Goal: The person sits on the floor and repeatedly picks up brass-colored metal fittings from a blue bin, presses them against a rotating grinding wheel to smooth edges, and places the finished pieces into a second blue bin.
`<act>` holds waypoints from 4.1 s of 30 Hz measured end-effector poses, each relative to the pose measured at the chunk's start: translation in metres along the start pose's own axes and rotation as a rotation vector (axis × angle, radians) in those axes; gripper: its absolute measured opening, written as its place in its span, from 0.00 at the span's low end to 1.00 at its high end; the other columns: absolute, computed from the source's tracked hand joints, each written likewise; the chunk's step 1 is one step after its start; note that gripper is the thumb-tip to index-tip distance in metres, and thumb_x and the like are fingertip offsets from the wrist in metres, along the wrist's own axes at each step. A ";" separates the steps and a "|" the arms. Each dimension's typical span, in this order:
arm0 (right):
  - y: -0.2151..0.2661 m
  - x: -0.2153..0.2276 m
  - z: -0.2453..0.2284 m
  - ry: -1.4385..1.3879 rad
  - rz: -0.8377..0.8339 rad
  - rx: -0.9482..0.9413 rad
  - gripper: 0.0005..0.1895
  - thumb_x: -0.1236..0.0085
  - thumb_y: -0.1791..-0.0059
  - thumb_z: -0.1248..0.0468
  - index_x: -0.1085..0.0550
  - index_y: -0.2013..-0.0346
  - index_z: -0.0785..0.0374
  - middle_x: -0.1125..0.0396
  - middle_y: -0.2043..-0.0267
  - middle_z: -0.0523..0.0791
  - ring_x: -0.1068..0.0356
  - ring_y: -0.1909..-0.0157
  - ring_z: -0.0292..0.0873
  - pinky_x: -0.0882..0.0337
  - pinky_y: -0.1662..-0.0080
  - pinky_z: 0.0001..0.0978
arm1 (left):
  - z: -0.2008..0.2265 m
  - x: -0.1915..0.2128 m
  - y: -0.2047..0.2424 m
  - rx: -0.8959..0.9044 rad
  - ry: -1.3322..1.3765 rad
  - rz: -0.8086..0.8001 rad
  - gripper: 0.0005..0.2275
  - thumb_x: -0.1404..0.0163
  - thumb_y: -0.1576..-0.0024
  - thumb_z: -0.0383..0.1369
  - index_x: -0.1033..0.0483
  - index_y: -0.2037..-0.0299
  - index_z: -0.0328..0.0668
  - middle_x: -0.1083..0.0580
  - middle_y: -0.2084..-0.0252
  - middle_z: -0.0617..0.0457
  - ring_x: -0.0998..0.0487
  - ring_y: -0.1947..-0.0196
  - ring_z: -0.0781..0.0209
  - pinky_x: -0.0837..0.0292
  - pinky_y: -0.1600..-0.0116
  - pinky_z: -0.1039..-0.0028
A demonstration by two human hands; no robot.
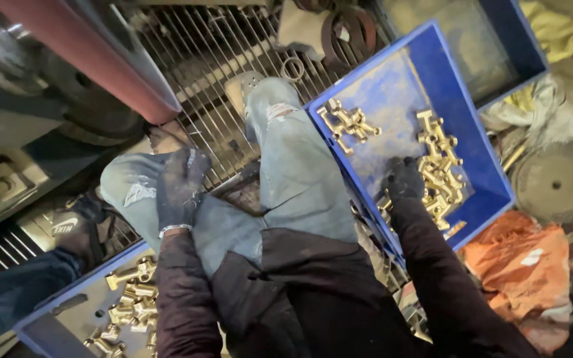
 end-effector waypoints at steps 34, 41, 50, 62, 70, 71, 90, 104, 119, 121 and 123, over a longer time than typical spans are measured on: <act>-0.053 0.099 -0.032 -0.745 0.188 0.206 0.19 0.39 0.45 0.61 0.27 0.42 0.66 0.27 0.46 0.53 0.26 0.45 0.48 0.27 0.43 0.39 | -0.007 -0.003 0.004 -0.036 -0.010 0.029 0.19 0.45 0.38 0.40 0.25 0.46 0.28 0.23 0.53 0.33 0.21 0.52 0.38 0.29 0.48 0.58; 0.055 0.044 0.040 -0.369 0.070 -0.028 0.27 0.36 0.52 0.52 0.26 0.42 0.61 0.28 0.49 0.58 0.26 0.52 0.59 0.28 0.48 0.49 | -0.009 -0.001 -0.003 0.008 -0.042 -0.027 0.17 0.48 0.36 0.40 0.25 0.47 0.32 0.23 0.56 0.33 0.22 0.54 0.35 0.29 0.50 0.55; 0.043 0.013 0.028 -0.240 0.160 -0.378 0.23 0.38 0.50 0.50 0.26 0.48 0.61 0.26 0.54 0.56 0.27 0.51 0.60 0.29 0.47 0.52 | -0.010 -0.004 -0.005 -0.028 -0.035 -0.011 0.17 0.49 0.36 0.41 0.26 0.47 0.32 0.23 0.54 0.33 0.22 0.53 0.35 0.29 0.50 0.55; 0.010 0.052 0.016 -0.226 0.012 -0.197 0.27 0.39 0.49 0.44 0.25 0.44 0.59 0.25 0.54 0.56 0.26 0.49 0.61 0.29 0.47 0.52 | -0.015 0.003 -0.001 -0.015 -0.067 0.000 0.18 0.49 0.37 0.41 0.24 0.46 0.34 0.23 0.55 0.32 0.23 0.53 0.35 0.29 0.50 0.54; -0.054 0.106 -0.121 -0.909 0.110 0.246 0.25 0.38 0.48 0.63 0.30 0.38 0.68 0.27 0.46 0.53 0.26 0.47 0.44 0.27 0.46 0.35 | -0.021 -0.004 0.003 -0.035 -0.040 0.026 0.19 0.47 0.38 0.42 0.25 0.47 0.32 0.23 0.53 0.33 0.22 0.53 0.36 0.29 0.49 0.56; -0.060 0.110 -0.138 -0.953 0.126 0.322 0.25 0.38 0.47 0.66 0.32 0.36 0.69 0.29 0.43 0.53 0.27 0.44 0.43 0.28 0.44 0.35 | -0.021 -0.004 0.003 -0.031 -0.065 0.037 0.19 0.46 0.38 0.42 0.25 0.47 0.31 0.23 0.53 0.32 0.22 0.52 0.35 0.29 0.49 0.56; 0.043 0.017 0.022 -0.277 -0.034 -0.186 0.22 0.38 0.51 0.48 0.23 0.50 0.59 0.25 0.56 0.57 0.25 0.51 0.58 0.25 0.48 0.48 | -0.009 0.000 -0.008 -0.029 -0.030 0.020 0.17 0.48 0.35 0.40 0.25 0.47 0.32 0.23 0.56 0.33 0.21 0.56 0.35 0.28 0.52 0.55; 0.028 0.008 0.014 -0.438 0.104 -0.045 0.19 0.36 0.52 0.50 0.24 0.60 0.63 0.26 0.66 0.52 0.25 0.63 0.53 0.27 0.60 0.47 | -0.019 -0.007 -0.005 -0.019 0.004 0.021 0.16 0.50 0.36 0.39 0.24 0.47 0.33 0.22 0.55 0.33 0.21 0.53 0.36 0.28 0.50 0.55; -0.082 0.103 -0.109 0.085 0.504 0.469 0.06 0.45 0.44 0.61 0.23 0.54 0.55 0.26 0.60 0.50 0.26 0.61 0.54 0.27 0.62 0.44 | -0.013 -0.006 -0.003 0.023 -0.069 -0.006 0.19 0.48 0.37 0.42 0.25 0.46 0.32 0.23 0.53 0.33 0.21 0.52 0.36 0.28 0.49 0.57; -0.108 0.110 -0.102 -0.237 0.163 0.113 0.14 0.47 0.43 0.53 0.23 0.57 0.59 0.26 0.63 0.53 0.28 0.60 0.58 0.31 0.58 0.48 | -0.008 -0.004 -0.003 0.027 -0.067 -0.013 0.19 0.48 0.39 0.42 0.25 0.47 0.31 0.23 0.54 0.32 0.22 0.52 0.35 0.29 0.49 0.56; -0.123 0.113 -0.099 -0.415 -0.067 -0.044 0.20 0.48 0.42 0.48 0.23 0.59 0.63 0.26 0.64 0.55 0.27 0.60 0.58 0.31 0.55 0.49 | -0.004 -0.002 -0.002 0.029 -0.053 -0.017 0.19 0.47 0.40 0.41 0.25 0.47 0.31 0.23 0.55 0.32 0.22 0.53 0.35 0.29 0.49 0.56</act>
Point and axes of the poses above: each hand's wrist, its own y-axis away from the middle knuckle, its own x-axis out of the back of the hand, z = x × y, the point moved 3 cm from there along -y, towards the middle knuckle
